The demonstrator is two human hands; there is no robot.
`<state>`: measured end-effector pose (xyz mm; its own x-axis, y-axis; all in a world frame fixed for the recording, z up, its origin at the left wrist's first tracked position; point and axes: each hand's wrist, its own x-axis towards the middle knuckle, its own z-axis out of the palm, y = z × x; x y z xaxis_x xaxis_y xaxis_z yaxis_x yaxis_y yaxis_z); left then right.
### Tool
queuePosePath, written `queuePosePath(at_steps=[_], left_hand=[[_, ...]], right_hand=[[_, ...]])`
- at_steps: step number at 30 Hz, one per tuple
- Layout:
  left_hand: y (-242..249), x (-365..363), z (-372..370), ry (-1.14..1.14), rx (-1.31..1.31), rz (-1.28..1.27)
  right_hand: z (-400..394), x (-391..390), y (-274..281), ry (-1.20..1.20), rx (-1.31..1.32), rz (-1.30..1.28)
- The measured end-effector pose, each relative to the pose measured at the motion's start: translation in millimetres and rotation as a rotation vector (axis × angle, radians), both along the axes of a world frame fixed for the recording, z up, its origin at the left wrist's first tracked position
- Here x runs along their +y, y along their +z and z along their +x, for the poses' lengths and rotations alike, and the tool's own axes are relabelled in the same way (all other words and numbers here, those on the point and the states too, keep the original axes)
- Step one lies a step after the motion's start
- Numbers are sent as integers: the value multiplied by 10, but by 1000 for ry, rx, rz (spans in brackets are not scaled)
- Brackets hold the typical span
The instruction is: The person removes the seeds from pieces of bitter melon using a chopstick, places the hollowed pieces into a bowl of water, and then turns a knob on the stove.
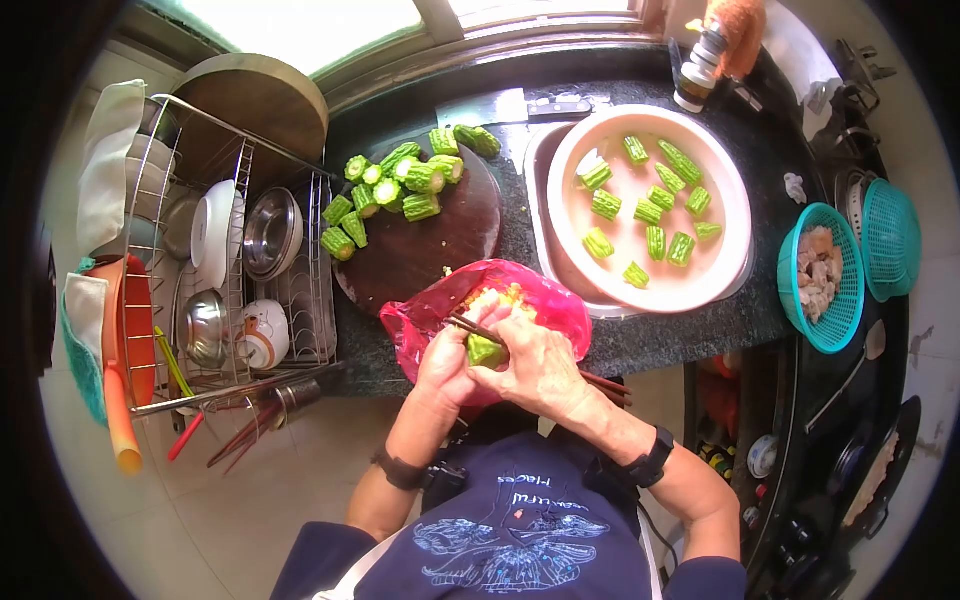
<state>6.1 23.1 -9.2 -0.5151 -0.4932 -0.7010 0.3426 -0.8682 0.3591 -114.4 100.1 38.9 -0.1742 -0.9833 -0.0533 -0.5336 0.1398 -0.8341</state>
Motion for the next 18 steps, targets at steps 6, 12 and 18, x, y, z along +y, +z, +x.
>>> queuePosePath(at_steps=[6,12,18], left_hand=[[206,-111,-92,-7,-345,-768],[286,-557,-14,-257,-979,-1642],[216,-803,5,-465,-1214,-1711]], right_hand=[[-309,-32,135,-186,-31,119],[-1013,99,-95,-401,273,158],[-1187,160,-234,-428,352,98]])
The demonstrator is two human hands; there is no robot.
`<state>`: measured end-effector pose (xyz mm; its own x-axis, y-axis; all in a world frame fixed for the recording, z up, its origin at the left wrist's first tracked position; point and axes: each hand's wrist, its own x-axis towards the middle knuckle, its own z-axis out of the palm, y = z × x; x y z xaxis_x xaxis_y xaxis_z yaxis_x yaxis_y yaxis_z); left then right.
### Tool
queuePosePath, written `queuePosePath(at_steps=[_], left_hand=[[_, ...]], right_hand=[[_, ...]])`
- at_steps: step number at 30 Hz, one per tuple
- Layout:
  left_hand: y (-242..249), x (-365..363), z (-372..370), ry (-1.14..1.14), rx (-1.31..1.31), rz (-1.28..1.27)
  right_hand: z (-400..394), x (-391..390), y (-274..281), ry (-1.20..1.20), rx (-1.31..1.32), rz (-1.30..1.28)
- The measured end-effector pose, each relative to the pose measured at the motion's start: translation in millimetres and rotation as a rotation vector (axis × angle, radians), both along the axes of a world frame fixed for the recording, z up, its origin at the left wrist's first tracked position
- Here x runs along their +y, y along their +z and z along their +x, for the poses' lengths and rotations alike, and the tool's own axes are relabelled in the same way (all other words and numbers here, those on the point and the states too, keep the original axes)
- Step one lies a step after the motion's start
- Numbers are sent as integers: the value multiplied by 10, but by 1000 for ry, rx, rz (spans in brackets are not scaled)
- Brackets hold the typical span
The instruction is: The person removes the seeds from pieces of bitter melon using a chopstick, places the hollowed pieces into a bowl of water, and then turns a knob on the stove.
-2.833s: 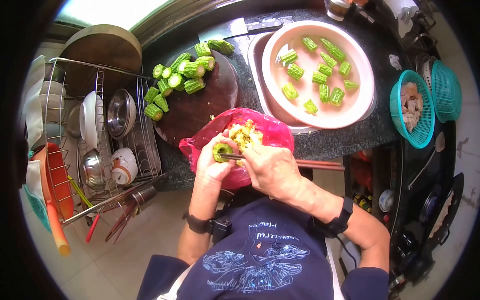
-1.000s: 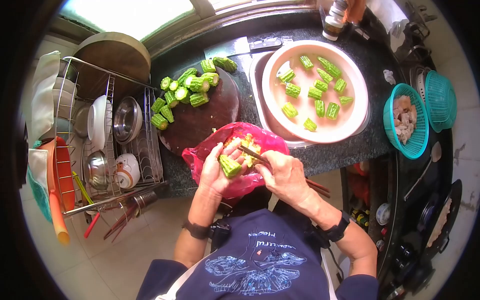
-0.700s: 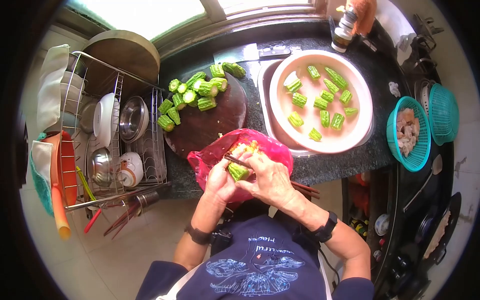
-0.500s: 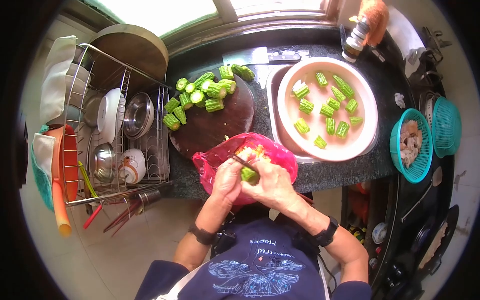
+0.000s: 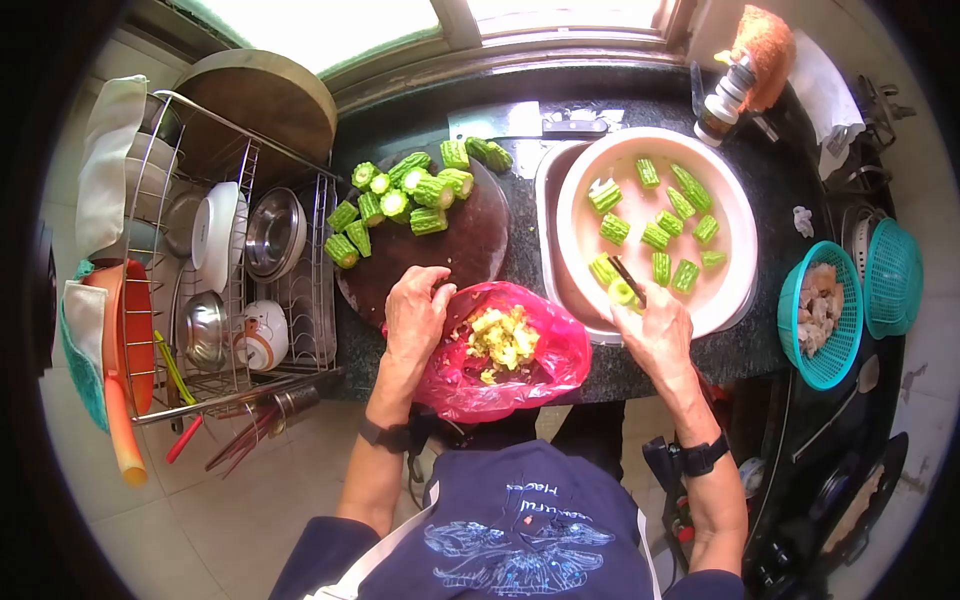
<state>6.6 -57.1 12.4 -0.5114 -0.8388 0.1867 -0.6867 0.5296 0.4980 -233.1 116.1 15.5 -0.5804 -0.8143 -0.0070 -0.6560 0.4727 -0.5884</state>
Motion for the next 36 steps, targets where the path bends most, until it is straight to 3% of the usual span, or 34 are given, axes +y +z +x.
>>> queuePosePath(at_steps=[5,19,22,28,29,31,33,34,36], left_hand=[[-96,-8,8,9,-182,153],[-232,-201,-56,75,-182,17],[-32,-110,-5,61,135,298],[203,176,107,-304,107,726],[153,160,126,-366,94,655],[326,104,69,-369,-169,511],[238,-34,31,-295,-81,398],[206,-99,10,-292,-19,135],[204,-213,-18,-164,-28,189]], right_hand=[[-11,6,84,-33,-128,27],[54,164,136,31,-121,-36],[53,204,260,-22,-206,-29],[153,173,379,32,-236,41],[180,168,368,83,-195,23],[209,149,347,116,-160,-34],[208,145,342,119,-181,-35],[229,128,367,123,-147,-85],[239,128,417,108,-134,-90]])
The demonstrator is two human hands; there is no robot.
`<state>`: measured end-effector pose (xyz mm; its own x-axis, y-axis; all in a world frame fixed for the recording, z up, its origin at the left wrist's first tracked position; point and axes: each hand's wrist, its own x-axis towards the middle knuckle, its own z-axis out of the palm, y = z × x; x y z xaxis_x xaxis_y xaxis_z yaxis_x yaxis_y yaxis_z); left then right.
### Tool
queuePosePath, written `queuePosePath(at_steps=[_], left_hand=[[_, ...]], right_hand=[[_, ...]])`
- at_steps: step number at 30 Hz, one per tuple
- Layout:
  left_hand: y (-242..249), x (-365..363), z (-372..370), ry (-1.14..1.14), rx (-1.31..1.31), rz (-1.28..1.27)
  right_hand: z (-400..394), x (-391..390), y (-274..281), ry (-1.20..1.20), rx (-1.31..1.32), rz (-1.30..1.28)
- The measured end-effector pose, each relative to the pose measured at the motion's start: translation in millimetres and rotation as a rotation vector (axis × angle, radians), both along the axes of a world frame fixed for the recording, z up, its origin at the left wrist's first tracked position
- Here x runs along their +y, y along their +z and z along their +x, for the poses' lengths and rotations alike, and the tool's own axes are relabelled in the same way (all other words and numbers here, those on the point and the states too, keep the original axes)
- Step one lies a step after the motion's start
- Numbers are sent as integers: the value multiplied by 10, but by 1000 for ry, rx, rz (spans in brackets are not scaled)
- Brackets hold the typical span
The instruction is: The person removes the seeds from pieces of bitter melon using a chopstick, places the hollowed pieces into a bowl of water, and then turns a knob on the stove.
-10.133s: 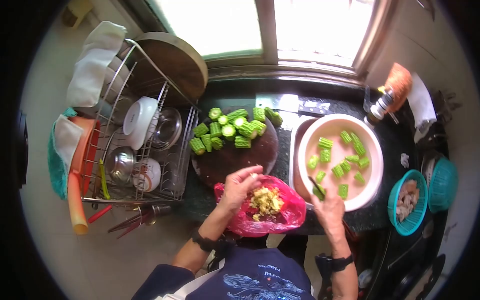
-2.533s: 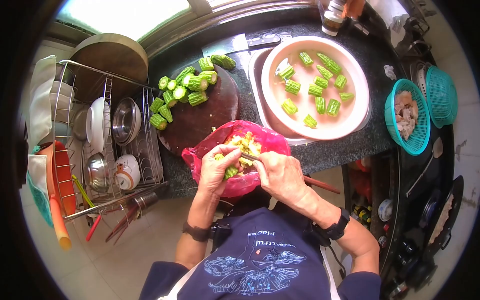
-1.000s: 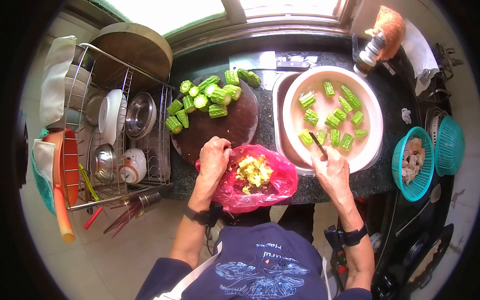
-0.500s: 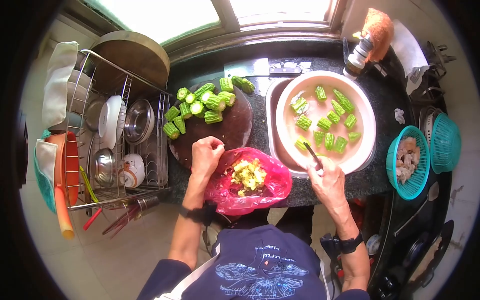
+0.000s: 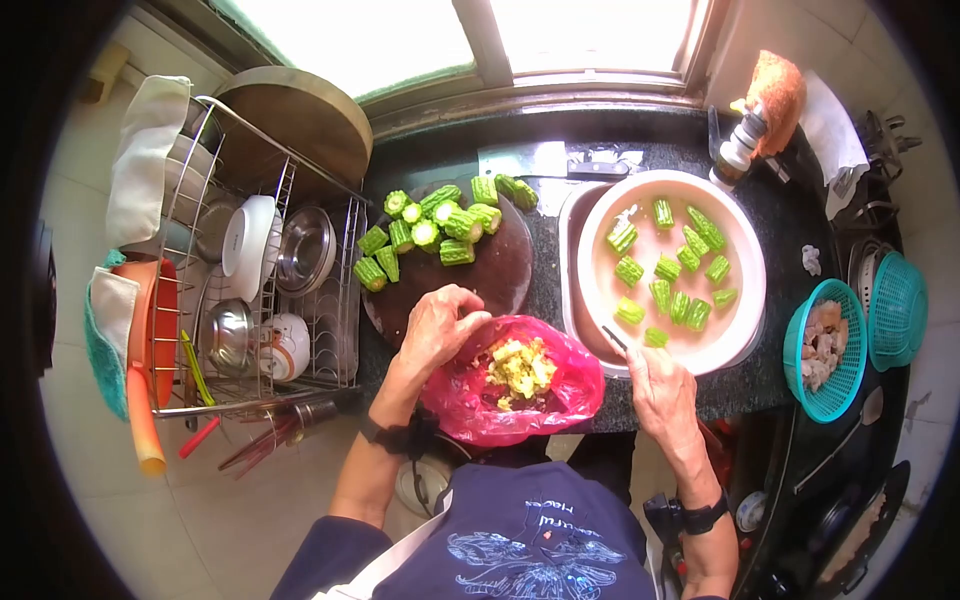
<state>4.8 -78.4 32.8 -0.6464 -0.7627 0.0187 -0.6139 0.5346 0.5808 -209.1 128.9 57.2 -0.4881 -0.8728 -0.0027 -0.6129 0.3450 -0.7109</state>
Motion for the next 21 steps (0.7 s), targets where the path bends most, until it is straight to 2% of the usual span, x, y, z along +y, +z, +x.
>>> queuePosePath(at_steps=[1,4,7,11,13,16,21], left_hand=[[-18,-50,-37,68,53,51],[-56,-207,-97,168,23,-262],[-211,-363,-123,166,44,-432],[-341,-432,-159,119,-40,-419],[-297,-411,-198,207,-125,-337],[-299,-381,-167,174,-191,-376],[-339,-371,35,170,-85,-345]], right_hand=[[0,3,16,-15,9,2],[-15,55,25,-53,-50,36],[-19,123,30,-81,-84,160],[31,146,-24,-93,-77,182],[61,134,-45,-88,-93,156],[108,91,-14,-88,-121,152],[156,-3,10,-37,-98,134]])
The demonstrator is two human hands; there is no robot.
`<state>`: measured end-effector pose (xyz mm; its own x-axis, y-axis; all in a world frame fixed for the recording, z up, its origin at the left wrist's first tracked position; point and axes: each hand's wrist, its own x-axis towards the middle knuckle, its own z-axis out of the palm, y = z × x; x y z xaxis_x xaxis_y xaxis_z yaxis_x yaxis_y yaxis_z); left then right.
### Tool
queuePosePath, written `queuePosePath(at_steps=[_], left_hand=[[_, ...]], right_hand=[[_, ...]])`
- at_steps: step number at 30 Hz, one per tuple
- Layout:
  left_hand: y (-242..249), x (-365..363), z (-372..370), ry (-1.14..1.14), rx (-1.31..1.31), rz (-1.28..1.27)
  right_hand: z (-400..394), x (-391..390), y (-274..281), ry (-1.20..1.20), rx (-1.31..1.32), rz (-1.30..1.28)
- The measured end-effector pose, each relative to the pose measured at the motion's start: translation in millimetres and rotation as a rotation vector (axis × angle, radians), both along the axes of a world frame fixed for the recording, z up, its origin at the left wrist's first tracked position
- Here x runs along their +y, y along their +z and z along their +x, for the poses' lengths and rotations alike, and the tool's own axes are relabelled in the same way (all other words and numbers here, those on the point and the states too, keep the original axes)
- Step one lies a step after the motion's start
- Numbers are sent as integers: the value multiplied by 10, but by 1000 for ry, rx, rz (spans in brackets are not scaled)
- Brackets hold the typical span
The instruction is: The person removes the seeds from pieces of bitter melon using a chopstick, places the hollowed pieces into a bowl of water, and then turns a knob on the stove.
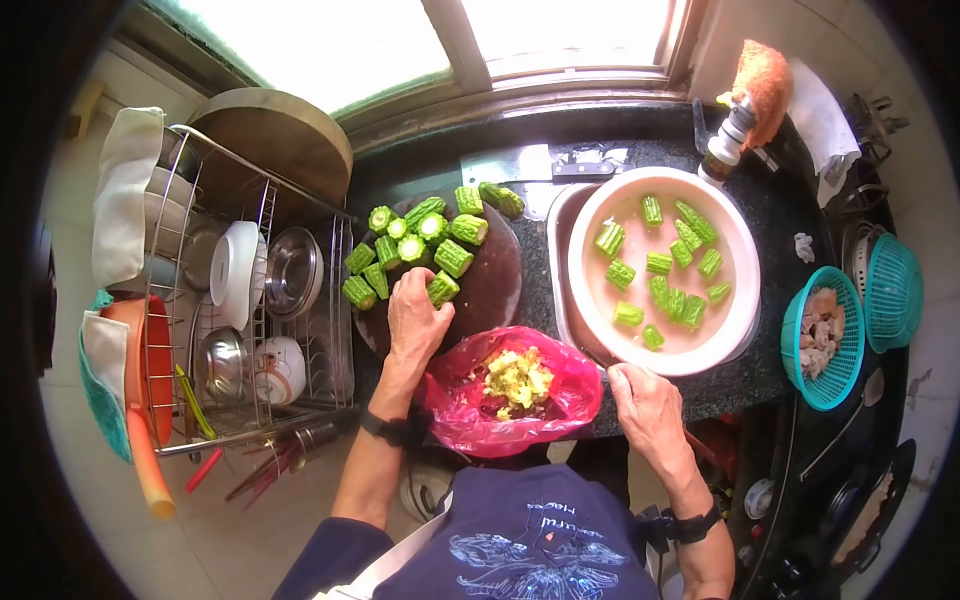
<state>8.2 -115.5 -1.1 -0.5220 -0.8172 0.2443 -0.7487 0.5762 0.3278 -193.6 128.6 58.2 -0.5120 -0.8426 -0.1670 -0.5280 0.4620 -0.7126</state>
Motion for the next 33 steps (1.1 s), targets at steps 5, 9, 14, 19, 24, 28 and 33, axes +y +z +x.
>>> queuePosePath(at_steps=[5,9,14,19,24,28,33], left_hand=[[195,129,94,124,493,442],[496,498,84,163,1120,1165],[189,879,109,363,1672,2083],[-62,1034,108,535,1758,2163],[13,1225,-43,731,1785,2078],[-16,1333,-104,696,1872,2049],[-108,1393,-129,591,1862,2030]], right_hand=[[110,-80,-157,26,70,-91],[237,-207,-112,129,100,-150],[447,-264,-22,219,115,-253],[611,-187,-43,289,140,-215],[732,-135,-18,302,167,-191],[770,-78,-20,303,283,-130],[803,12,-26,299,423,-72]])
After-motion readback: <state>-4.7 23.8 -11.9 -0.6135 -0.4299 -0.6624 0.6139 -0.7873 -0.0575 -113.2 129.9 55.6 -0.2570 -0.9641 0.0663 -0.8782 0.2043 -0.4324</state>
